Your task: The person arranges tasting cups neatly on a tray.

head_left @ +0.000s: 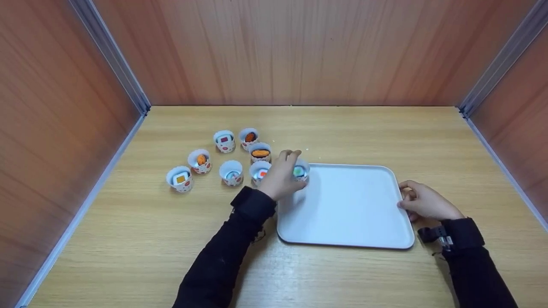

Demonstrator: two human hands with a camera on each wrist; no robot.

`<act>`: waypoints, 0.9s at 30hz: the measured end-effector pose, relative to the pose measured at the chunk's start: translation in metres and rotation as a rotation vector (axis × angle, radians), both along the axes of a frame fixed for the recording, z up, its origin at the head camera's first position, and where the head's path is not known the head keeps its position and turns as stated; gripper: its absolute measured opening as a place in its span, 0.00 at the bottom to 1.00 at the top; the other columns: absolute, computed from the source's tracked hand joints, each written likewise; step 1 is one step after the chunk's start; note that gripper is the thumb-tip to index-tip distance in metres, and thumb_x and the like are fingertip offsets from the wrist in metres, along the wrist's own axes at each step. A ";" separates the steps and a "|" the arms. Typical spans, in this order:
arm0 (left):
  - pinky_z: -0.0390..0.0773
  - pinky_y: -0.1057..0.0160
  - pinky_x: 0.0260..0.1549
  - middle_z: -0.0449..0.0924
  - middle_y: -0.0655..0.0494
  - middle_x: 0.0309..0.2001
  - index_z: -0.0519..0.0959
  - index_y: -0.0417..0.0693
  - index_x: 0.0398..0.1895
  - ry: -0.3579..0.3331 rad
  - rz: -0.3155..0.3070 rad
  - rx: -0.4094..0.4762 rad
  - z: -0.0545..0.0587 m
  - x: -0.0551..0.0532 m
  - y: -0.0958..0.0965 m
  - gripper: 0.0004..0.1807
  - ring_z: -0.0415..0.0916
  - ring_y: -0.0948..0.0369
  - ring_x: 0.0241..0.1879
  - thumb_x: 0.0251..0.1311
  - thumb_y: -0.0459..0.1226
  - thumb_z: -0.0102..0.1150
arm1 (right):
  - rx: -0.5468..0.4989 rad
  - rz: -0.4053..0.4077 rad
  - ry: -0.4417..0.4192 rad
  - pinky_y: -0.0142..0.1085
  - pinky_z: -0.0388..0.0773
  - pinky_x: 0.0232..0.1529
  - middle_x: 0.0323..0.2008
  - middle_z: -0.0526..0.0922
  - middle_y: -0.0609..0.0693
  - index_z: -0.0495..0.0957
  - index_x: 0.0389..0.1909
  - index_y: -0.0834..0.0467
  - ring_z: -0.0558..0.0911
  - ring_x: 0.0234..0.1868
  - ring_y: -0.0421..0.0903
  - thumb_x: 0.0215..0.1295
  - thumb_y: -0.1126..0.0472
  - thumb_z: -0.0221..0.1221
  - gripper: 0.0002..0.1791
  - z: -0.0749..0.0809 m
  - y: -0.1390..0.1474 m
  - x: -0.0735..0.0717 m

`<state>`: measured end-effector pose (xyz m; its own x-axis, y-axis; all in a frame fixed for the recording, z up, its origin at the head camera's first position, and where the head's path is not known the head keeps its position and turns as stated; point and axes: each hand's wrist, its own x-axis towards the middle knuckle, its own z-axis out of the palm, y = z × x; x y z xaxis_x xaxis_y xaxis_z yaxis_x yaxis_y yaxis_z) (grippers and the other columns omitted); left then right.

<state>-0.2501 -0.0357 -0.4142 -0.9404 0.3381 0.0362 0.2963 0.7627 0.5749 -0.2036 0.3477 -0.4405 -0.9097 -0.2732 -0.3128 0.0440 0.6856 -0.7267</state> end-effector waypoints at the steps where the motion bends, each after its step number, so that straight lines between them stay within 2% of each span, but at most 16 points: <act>1: 0.71 0.53 0.62 0.60 0.42 0.71 0.58 0.48 0.74 0.022 0.001 0.011 0.003 0.003 -0.003 0.46 0.66 0.49 0.66 0.53 0.43 0.71 | 0.000 0.002 0.003 0.37 0.81 0.26 0.28 0.76 0.53 0.57 0.67 0.72 0.80 0.23 0.45 0.66 0.64 0.57 0.32 0.000 0.000 0.000; 4: 0.70 0.51 0.63 0.62 0.42 0.70 0.59 0.47 0.74 0.104 0.000 0.024 0.011 0.012 -0.015 0.47 0.65 0.47 0.67 0.52 0.44 0.72 | -0.001 0.001 0.007 0.37 0.81 0.26 0.28 0.76 0.52 0.57 0.68 0.71 0.80 0.23 0.44 0.66 0.65 0.57 0.33 -0.001 0.000 0.001; 8: 0.65 0.45 0.66 0.57 0.40 0.73 0.57 0.48 0.75 0.170 0.015 0.002 0.021 0.021 -0.033 0.50 0.58 0.44 0.71 0.51 0.46 0.73 | -0.002 0.004 0.017 0.36 0.80 0.25 0.27 0.76 0.52 0.57 0.67 0.72 0.79 0.22 0.44 0.66 0.65 0.57 0.33 -0.001 -0.001 0.001; 14: 0.54 0.39 0.70 0.53 0.41 0.75 0.56 0.49 0.76 0.181 0.067 -0.069 0.025 0.022 -0.063 0.53 0.49 0.42 0.75 0.48 0.50 0.74 | 0.002 -0.004 0.008 0.36 0.80 0.25 0.27 0.76 0.51 0.57 0.67 0.72 0.79 0.21 0.43 0.66 0.65 0.57 0.32 -0.002 0.000 0.000; 18: 0.47 0.37 0.71 0.49 0.39 0.76 0.53 0.53 0.77 0.129 0.114 -0.100 0.022 0.017 -0.085 0.56 0.42 0.38 0.76 0.47 0.53 0.74 | 0.009 -0.005 0.009 0.36 0.80 0.24 0.26 0.75 0.51 0.57 0.67 0.72 0.78 0.21 0.44 0.66 0.65 0.57 0.32 -0.002 -0.001 0.000; 24: 0.35 0.33 0.71 0.32 0.43 0.79 0.41 0.59 0.79 -0.026 0.139 -0.178 0.013 0.011 -0.113 0.66 0.25 0.38 0.76 0.42 0.55 0.76 | 0.006 -0.016 0.003 0.36 0.80 0.25 0.27 0.75 0.51 0.57 0.67 0.73 0.79 0.22 0.43 0.66 0.66 0.57 0.33 -0.002 -0.002 0.000; 27: 0.35 0.34 0.71 0.29 0.43 0.79 0.41 0.57 0.80 -0.087 0.145 -0.210 0.007 0.009 -0.121 0.68 0.24 0.36 0.76 0.40 0.55 0.77 | 0.001 -0.020 -0.003 0.36 0.81 0.25 0.28 0.75 0.52 0.57 0.67 0.72 0.79 0.22 0.44 0.66 0.65 0.57 0.32 -0.002 -0.002 0.000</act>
